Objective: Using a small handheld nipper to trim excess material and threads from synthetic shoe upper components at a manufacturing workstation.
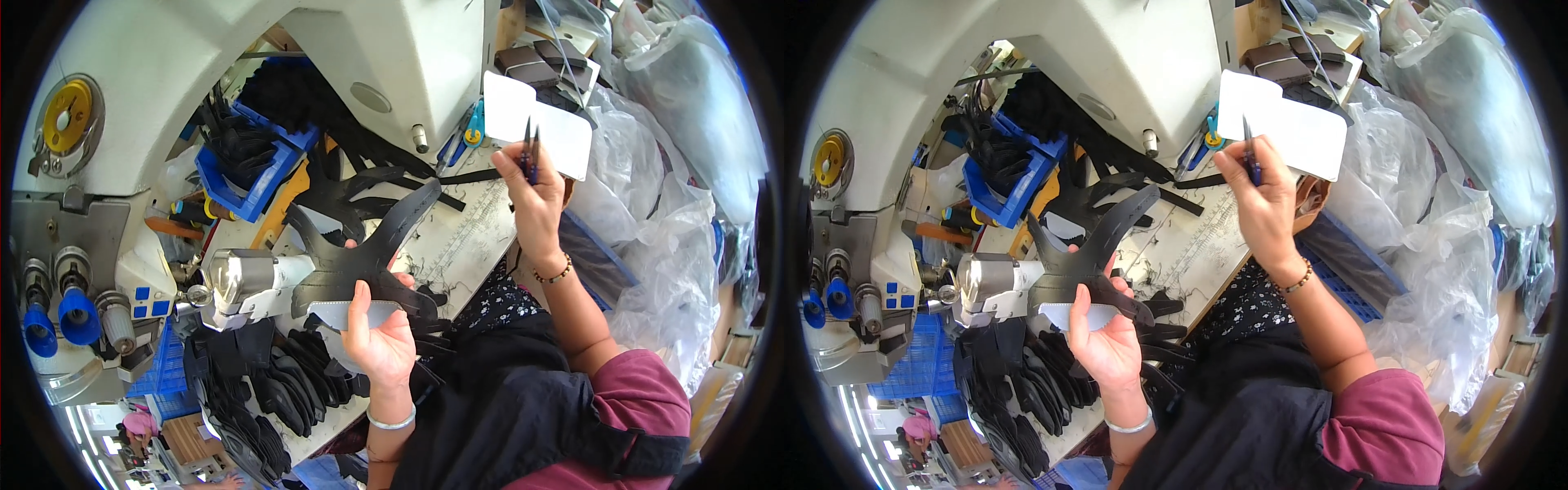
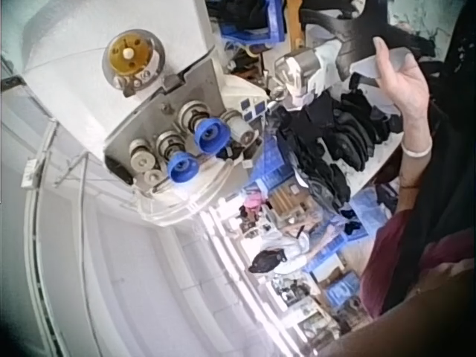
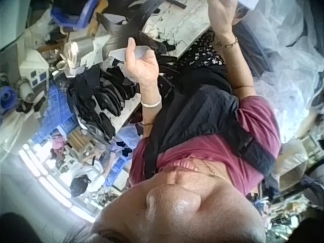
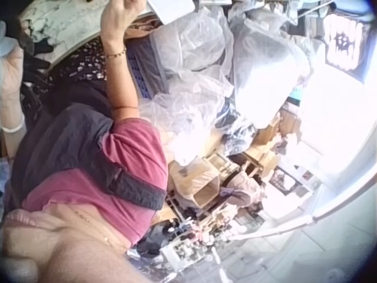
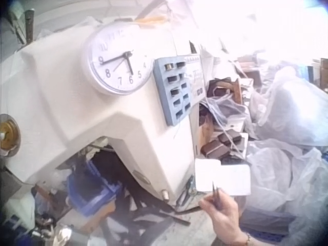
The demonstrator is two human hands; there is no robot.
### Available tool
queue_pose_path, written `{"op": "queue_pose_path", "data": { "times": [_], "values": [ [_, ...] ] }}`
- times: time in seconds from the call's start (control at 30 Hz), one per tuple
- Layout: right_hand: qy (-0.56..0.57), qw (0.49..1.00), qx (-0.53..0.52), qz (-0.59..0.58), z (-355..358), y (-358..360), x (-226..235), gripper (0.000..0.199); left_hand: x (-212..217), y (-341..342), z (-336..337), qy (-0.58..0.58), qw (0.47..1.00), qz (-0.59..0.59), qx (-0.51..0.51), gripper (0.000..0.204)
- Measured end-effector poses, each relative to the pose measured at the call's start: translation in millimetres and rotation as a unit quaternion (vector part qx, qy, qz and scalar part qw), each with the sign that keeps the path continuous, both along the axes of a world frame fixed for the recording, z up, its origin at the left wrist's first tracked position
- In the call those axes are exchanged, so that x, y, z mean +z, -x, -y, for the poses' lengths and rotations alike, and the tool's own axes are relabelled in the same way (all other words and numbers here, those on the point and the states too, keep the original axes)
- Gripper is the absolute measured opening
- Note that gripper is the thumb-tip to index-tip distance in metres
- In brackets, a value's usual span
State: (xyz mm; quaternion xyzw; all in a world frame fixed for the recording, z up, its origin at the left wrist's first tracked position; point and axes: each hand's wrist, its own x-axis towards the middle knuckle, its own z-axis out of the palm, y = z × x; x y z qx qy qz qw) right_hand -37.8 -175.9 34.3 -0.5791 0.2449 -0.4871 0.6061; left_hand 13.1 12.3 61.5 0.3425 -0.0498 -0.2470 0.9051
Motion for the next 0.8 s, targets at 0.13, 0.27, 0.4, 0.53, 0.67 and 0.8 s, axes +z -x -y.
{"op": "queue_pose_path", "data": {
  "times": [0.13,0.27,0.4,0.53,0.67,0.8],
  "values": [
    [0.054,0.995,0.074,-0.038,-3.9,1.4,-2.2,0.01,0.6,0.0,-0.2,-0.008,1.0,0.003,-0.001,0.05],
    [0.076,0.978,0.166,-0.101,-13.7,0.3,2.2,0.019,3.8,2.1,1.5,-0.019,1.0,0.012,-0.009,0.05],
    [0.146,0.974,0.143,-0.1,-12.3,-3.5,-4.6,0.015,3.2,1.7,3.3,-0.042,0.999,0.026,-0.007,0.046],
    [0.06,0.996,0.054,-0.022,-8.8,-6.1,-0.4,0.006,6.8,5.0,7.1,-0.087,0.994,0.054,0.036,0.043],
    [-0.074,0.991,-0.002,0.112,2.8,-4.4,-8.5,0.007,4.9,2.4,1.8,-0.117,0.991,0.066,0.024,0.038],
    [0.084,0.99,0.068,-0.092,-18.0,15.1,8.8,0.015,2.7,3.6,12.0,-0.15,0.981,0.079,0.097,0.036]
  ]
}}
